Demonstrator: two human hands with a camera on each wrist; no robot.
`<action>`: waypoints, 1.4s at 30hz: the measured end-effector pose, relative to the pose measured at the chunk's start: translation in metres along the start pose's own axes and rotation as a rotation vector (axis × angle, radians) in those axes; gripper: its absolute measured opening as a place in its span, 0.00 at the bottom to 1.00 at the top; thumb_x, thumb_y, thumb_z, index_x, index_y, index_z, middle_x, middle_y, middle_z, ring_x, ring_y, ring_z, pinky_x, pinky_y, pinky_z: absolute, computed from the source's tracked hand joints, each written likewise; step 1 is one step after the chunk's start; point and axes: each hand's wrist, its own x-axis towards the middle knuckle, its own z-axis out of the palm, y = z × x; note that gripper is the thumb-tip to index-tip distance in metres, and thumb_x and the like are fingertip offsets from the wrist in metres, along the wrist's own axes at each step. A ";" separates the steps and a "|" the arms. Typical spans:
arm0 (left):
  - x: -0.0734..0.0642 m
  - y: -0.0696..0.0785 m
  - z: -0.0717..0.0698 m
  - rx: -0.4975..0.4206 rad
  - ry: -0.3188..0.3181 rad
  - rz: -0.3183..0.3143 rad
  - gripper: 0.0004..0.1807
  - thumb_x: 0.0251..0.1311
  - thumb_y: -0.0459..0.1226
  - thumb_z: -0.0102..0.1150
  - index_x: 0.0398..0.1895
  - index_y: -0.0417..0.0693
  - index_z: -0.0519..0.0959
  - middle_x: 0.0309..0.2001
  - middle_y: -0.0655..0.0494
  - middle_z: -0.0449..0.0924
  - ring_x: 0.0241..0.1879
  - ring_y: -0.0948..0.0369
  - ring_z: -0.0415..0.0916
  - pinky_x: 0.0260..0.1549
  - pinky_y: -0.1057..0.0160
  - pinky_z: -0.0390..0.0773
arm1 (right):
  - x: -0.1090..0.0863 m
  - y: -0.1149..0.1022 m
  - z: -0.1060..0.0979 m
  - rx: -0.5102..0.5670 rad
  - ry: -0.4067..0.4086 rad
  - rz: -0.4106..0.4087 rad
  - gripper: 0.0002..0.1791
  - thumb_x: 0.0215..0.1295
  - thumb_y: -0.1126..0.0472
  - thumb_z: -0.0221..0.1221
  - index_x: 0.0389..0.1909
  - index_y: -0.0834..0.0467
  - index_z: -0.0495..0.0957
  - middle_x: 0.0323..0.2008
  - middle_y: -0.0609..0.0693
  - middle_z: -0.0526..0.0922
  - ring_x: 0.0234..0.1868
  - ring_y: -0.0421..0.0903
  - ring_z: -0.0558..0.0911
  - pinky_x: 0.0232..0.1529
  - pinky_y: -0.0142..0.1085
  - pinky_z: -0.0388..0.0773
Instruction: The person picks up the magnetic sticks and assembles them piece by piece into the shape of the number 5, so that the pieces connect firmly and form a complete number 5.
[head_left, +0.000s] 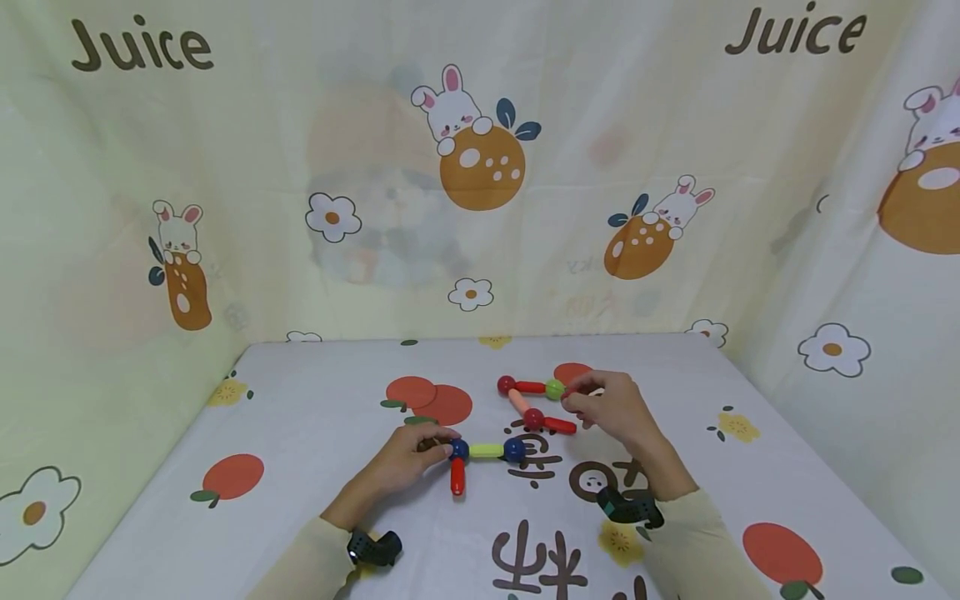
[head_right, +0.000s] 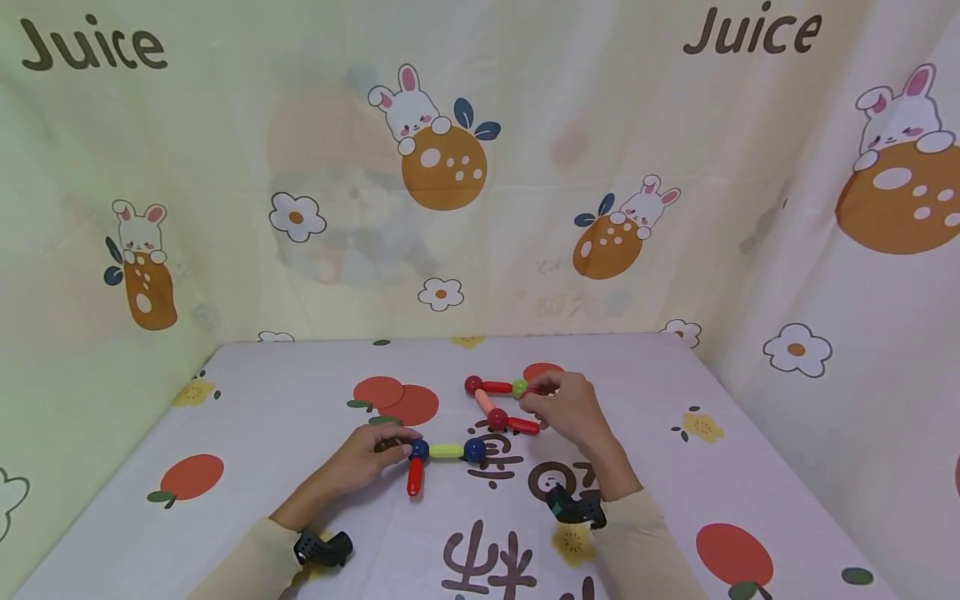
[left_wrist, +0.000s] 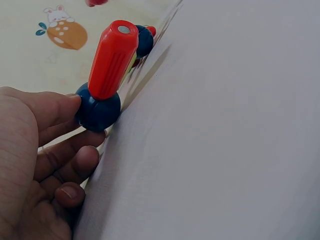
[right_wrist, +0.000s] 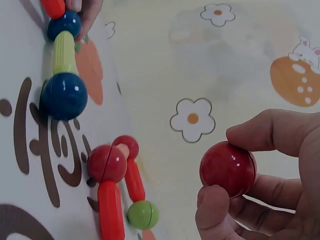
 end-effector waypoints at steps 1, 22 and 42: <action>0.000 0.000 0.000 -0.001 0.000 0.000 0.14 0.71 0.39 0.59 0.57 0.55 0.84 0.42 0.64 0.81 0.42 0.61 0.75 0.43 0.65 0.78 | -0.001 -0.001 0.000 0.006 0.000 0.003 0.14 0.64 0.58 0.66 0.46 0.63 0.84 0.38 0.56 0.84 0.30 0.51 0.82 0.35 0.40 0.82; 0.000 -0.003 0.002 -0.007 -0.001 -0.005 0.14 0.71 0.39 0.59 0.57 0.54 0.84 0.42 0.64 0.81 0.42 0.60 0.75 0.42 0.65 0.77 | -0.017 -0.031 0.027 0.120 -0.136 -0.013 0.11 0.64 0.60 0.69 0.42 0.63 0.86 0.34 0.55 0.87 0.32 0.53 0.87 0.36 0.39 0.85; 0.000 -0.002 -0.001 -0.005 0.002 0.034 0.13 0.71 0.39 0.59 0.56 0.53 0.84 0.41 0.64 0.81 0.40 0.61 0.75 0.41 0.66 0.77 | -0.030 -0.045 0.070 0.097 -0.267 -0.014 0.10 0.60 0.57 0.72 0.37 0.60 0.86 0.29 0.51 0.86 0.29 0.52 0.87 0.32 0.37 0.84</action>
